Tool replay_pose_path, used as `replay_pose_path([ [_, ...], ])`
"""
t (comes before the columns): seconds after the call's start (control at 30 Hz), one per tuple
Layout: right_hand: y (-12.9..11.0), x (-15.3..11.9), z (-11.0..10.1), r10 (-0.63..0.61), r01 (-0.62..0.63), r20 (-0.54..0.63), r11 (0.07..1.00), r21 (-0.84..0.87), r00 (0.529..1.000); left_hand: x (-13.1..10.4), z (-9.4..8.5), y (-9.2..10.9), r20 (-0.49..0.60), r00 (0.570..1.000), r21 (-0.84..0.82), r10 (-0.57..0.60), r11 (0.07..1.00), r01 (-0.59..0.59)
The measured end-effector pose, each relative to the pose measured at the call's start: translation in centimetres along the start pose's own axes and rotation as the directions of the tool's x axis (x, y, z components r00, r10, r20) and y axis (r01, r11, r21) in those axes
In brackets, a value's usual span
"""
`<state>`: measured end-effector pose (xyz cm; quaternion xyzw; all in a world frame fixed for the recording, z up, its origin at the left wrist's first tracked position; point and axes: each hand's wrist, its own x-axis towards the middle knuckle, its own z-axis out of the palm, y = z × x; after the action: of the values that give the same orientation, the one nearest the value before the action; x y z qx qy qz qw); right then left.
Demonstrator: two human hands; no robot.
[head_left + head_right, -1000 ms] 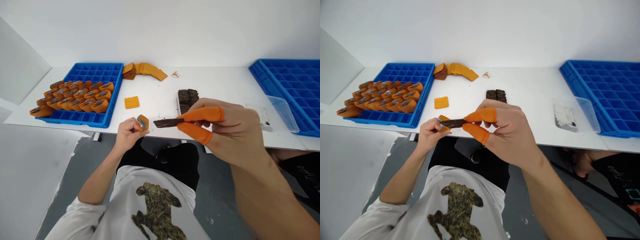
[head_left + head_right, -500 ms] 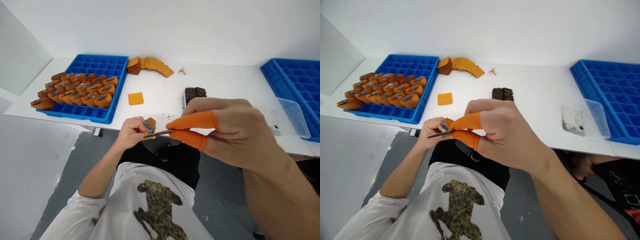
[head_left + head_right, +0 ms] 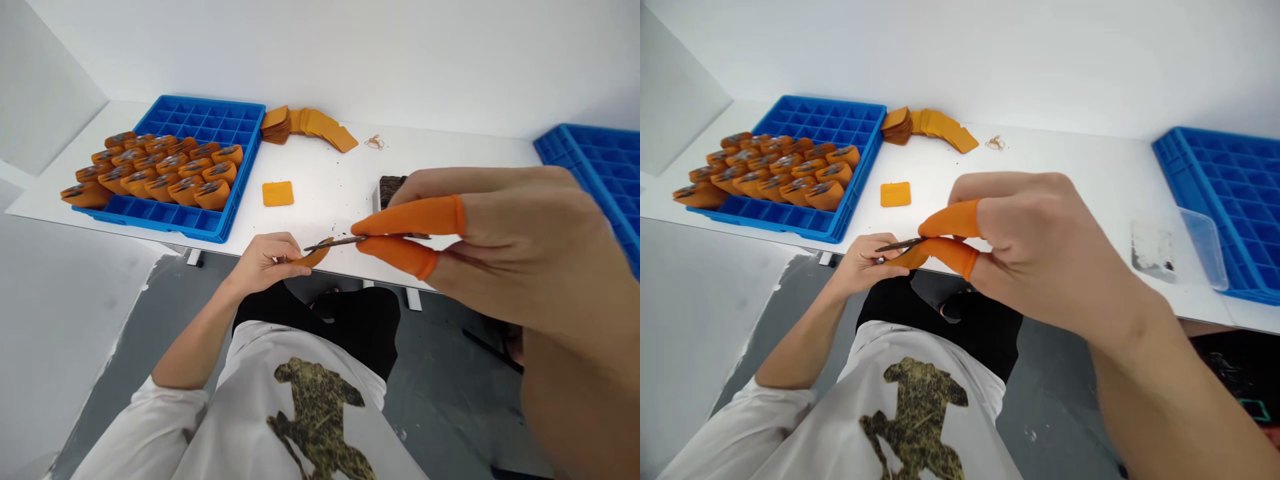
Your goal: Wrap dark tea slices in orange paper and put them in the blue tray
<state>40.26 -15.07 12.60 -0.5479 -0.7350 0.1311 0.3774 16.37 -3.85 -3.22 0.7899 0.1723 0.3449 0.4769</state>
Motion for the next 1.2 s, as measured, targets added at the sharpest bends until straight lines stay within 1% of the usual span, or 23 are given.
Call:
replay_pose_path([
  [0.07,0.6,-0.3,-0.1,-0.100,0.100,-0.008,0.995,0.015,0.995,-0.3,-0.7,0.1,0.002,1.000,0.057,0.003,0.998,-0.003],
  [0.1,1.0,-0.5,0.0,-0.124,0.125,-0.025,0.991,0.046,0.992,-0.5,-1.1,0.2,0.002,1.000,0.074,-0.003,0.997,0.003],
  [0.13,1.5,-0.7,0.1,-0.108,0.113,-0.051,0.987,0.110,0.993,-0.7,-1.4,0.2,0.003,1.000,0.084,-0.015,0.996,0.015],
  [0.2,2.6,-1.2,0.9,0.014,0.016,-0.091,0.948,0.317,0.996,-1.0,-1.9,0.5,0.011,0.999,0.076,-0.050,0.996,0.050],
  [0.23,3.1,-1.4,1.5,0.105,-0.058,-0.082,0.893,0.445,0.991,-1.2,-2.0,0.6,0.015,0.998,0.054,-0.069,0.996,0.068],
  [0.27,3.6,-1.7,2.2,0.198,-0.141,-0.038,0.809,0.571,0.980,-1.3,-2.0,0.8,0.016,0.996,0.025,-0.082,0.996,0.082],
  [0.3,4.0,-2.0,3.1,0.269,-0.222,0.038,0.702,0.676,0.963,-1.3,-2.0,0.9,0.012,0.996,-0.005,-0.090,0.996,0.090],
  [0.37,4.6,-2.7,5.0,0.331,-0.364,0.219,0.482,0.797,0.918,-1.3,-1.6,1.1,-0.007,0.996,-0.045,-0.090,0.995,0.090],
  [0.43,4.9,-3.4,6.9,0.337,-0.451,0.346,0.315,0.835,0.875,-1.3,-1.1,1.2,-0.020,0.997,-0.048,-0.081,0.996,0.080],
  [0.47,4.9,-3.7,7.7,0.339,-0.461,0.368,0.254,0.850,0.866,-1.2,-0.8,1.3,-0.021,0.997,-0.044,-0.078,0.996,0.077],
  [0.53,5.2,-4.4,8.8,0.373,-0.441,0.359,0.162,0.883,0.856,-1.2,-0.6,1.4,-0.017,0.997,-0.042,-0.079,0.996,0.078],
  [0.67,6.0,-5.9,9.9,0.468,-0.388,0.314,0.068,0.919,0.826,-1.4,-0.6,1.8,-0.003,0.997,0.034,-0.073,0.997,0.073],
  [0.73,6.4,-6.4,10.3,0.477,-0.386,0.322,0.039,0.922,0.818,-1.6,-0.6,2.0,-0.018,0.999,0.100,-0.050,0.994,0.051],
  [0.8,6.7,-6.7,10.7,0.464,-0.384,0.332,0.020,0.923,0.821,-1.8,-0.5,2.1,-0.043,0.999,0.135,-0.031,0.990,0.037],
  [0.87,6.8,-6.8,10.8,0.455,-0.382,0.325,0.035,0.924,0.829,-1.8,-0.3,1.9,-0.079,0.997,0.130,-0.019,0.991,0.030],
  [0.9,6.7,-6.8,10.8,0.461,-0.376,0.308,0.062,0.924,0.832,-1.9,-0.2,1.8,-0.099,0.995,0.116,-0.017,0.993,0.029],
  [0.97,6.4,-6.8,10.1,0.487,-0.344,0.229,0.160,0.925,0.843,-1.8,0.0,1.6,-0.132,0.991,0.082,-0.025,0.996,0.036],
  [1.0,6.1,-6.7,9.6,0.498,-0.308,0.157,0.237,0.921,0.853,-1.8,0.1,1.5,-0.138,0.990,0.070,-0.035,0.997,0.045],
  [1.03,5.7,-6.7,8.9,0.499,-0.267,0.070,0.335,0.904,0.864,-1.8,0.2,1.4,-0.138,0.989,0.066,-0.045,0.996,0.054],
  [1.07,5.2,-6.6,8.2,0.478,-0.225,-0.023,0.455,0.861,0.878,-1.7,0.2,1.4,-0.136,0.989,0.070,-0.049,0.996,0.059],
  [1.13,4.0,-6.4,6.5,0.364,-0.162,-0.167,0.718,0.677,0.916,-1.6,0.3,1.3,-0.131,0.991,0.102,-0.037,0.994,0.051],
  [1.17,3.4,-6.3,5.7,0.283,-0.134,-0.196,0.825,0.549,0.939,-1.6,0.3,1.3,-0.129,0.991,0.125,-0.022,0.991,0.039],
  [1.2,2.8,-6.1,5.1,0.205,-0.105,-0.199,0.900,0.422,0.958,-1.6,0.3,1.3,-0.128,0.992,0.150,-0.005,0.988,0.025],
])
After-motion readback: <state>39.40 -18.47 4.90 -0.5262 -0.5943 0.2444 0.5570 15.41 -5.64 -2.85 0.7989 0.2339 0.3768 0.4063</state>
